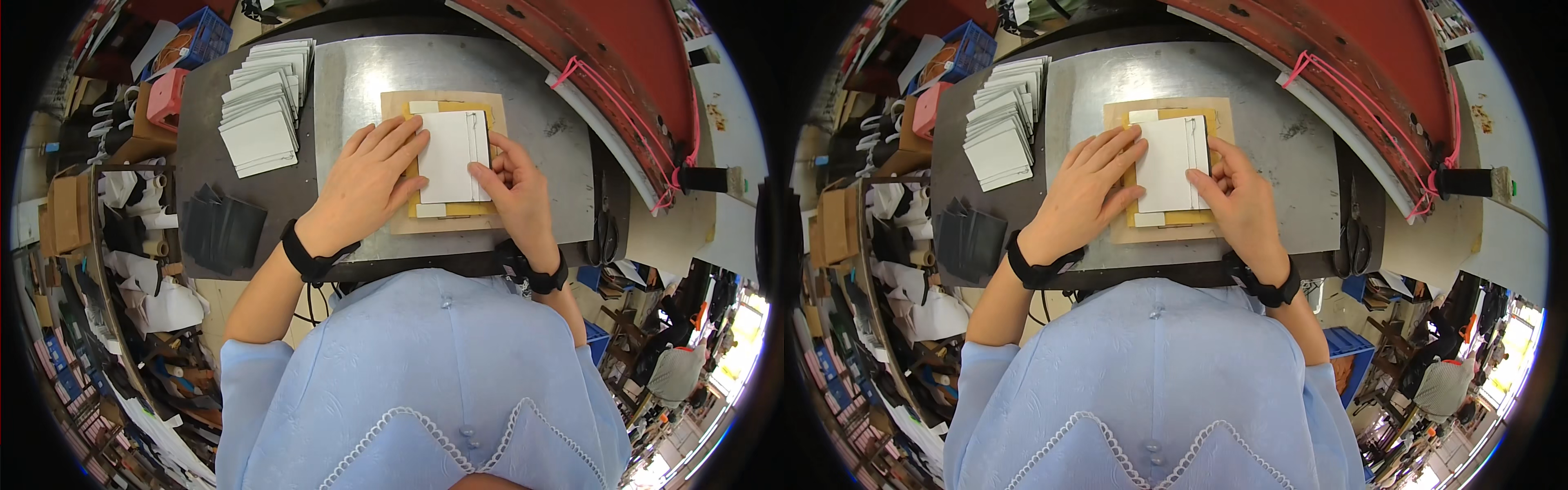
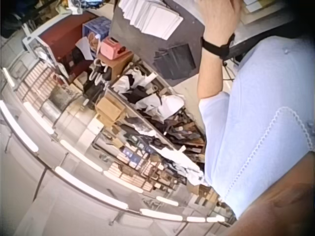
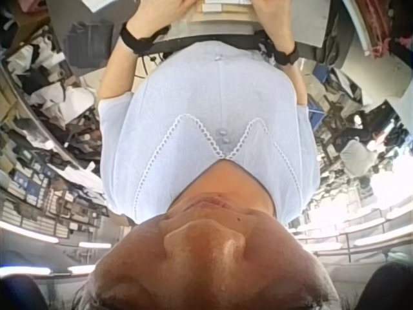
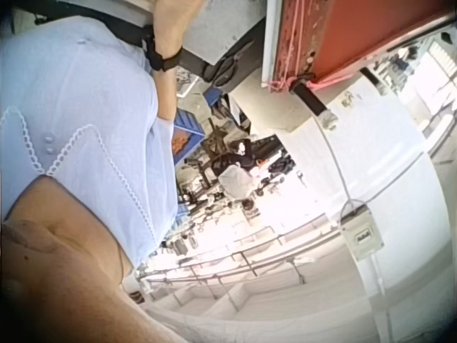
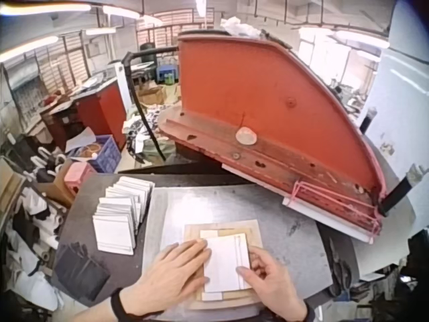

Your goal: Using a manual punch press to cut or shape leather/paper components for goods assembly.

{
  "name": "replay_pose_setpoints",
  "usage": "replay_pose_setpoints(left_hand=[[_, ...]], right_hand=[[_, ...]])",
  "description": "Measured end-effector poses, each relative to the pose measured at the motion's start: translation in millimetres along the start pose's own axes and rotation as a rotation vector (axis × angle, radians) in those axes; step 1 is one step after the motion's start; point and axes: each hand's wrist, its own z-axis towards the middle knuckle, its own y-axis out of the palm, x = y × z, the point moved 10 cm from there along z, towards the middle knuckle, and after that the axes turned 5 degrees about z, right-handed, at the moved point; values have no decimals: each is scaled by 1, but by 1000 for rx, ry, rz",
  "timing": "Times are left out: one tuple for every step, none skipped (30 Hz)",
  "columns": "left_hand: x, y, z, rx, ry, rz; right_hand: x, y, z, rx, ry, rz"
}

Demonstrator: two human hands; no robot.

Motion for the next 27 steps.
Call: replay_pose_setpoints(left_hand=[[0, 0, 0, -1, 1, 1], [0, 0, 0, 0, 2, -4], [1, -1, -1, -1, 1, -8], [1, -2, -2, -2, 0, -12], [1, -2, -2, -5, 3, -15], [0, -1, -2, -7, 4, -18], [-1, -1, -2, -10, 5, -21], [-1, 0, -2, -15, 2, -24], [-1, 0, -2, -21, 0, -28], [0, 0, -1, -27, -2, -32], [1, -1, -1, -26, 1, -15], [3, -2, 0, -24, 6, 3], [4, -2, 1, -23, 12, 20], [7, -3, 1, -28, 27, 41], [9, -5, 3, -29, 47, 64], [12, -7, 4, -30, 68, 88], [13, -7, 4, -27, 70, 70], [14, -6, 3, -22, 77, 57], [15, -7, 3, -18, 85, 45], [17, -8, 4, -23, 88, 63], [20, -8, 5, -29, 90, 79], [22, -8, 6, -35, 92, 95], [24, -9, 7, -14, 89, 123], [25, -7, 8, -6, 85, 136], [27, -5, 9, 1, 81, 148], [27, -3, 10, 9, 77, 159], [28, 0, 9, 22, 71, 129]], right_hand=[[1, 0, 0, 3, -3, 1], [1, 0, 0, 5, -6, 3], [2, 0, 0, 6, -8, 6], [3, 0, 0, 6, -1, 12], [2, 0, 0, 6, 7, 17], [3, 1, 0, 4, 15, 22], [4, 1, 0, 3, 20, 31], [5, 1, 0, 1, 25, 40], [7, 1, 0, -1, 31, 48], [7, 1, 0, 0, 31, 50], [7, 1, 0, 2, 32, 52], [7, 0, 0, 5, 31, 55], [6, 0, 0, 3, 26, 46], [5, 1, -1, 2, 21, 38], [2, 0, 1, 5, 11, 29], [1, -1, 1, 0, 8, 6], [3, -1, 0, -3, 6, -17], [3, -1, 1, -2, -2, -36], [4, -1, 1, 1, 1, -33], [4, 0, 1, 3, 4, -30], [4, 0, 0, 5, 10, -28], [1, -1, -1, 4, 6, -42], [-2, -1, 0, 3, 3, -56], [-4, -2, -1, 1, 2, -71], [-5, -2, -2, 7, -11, -85], [-5, -2, -2, 13, -25, -99], [-6, -3, -2, 16, -36, -113]])
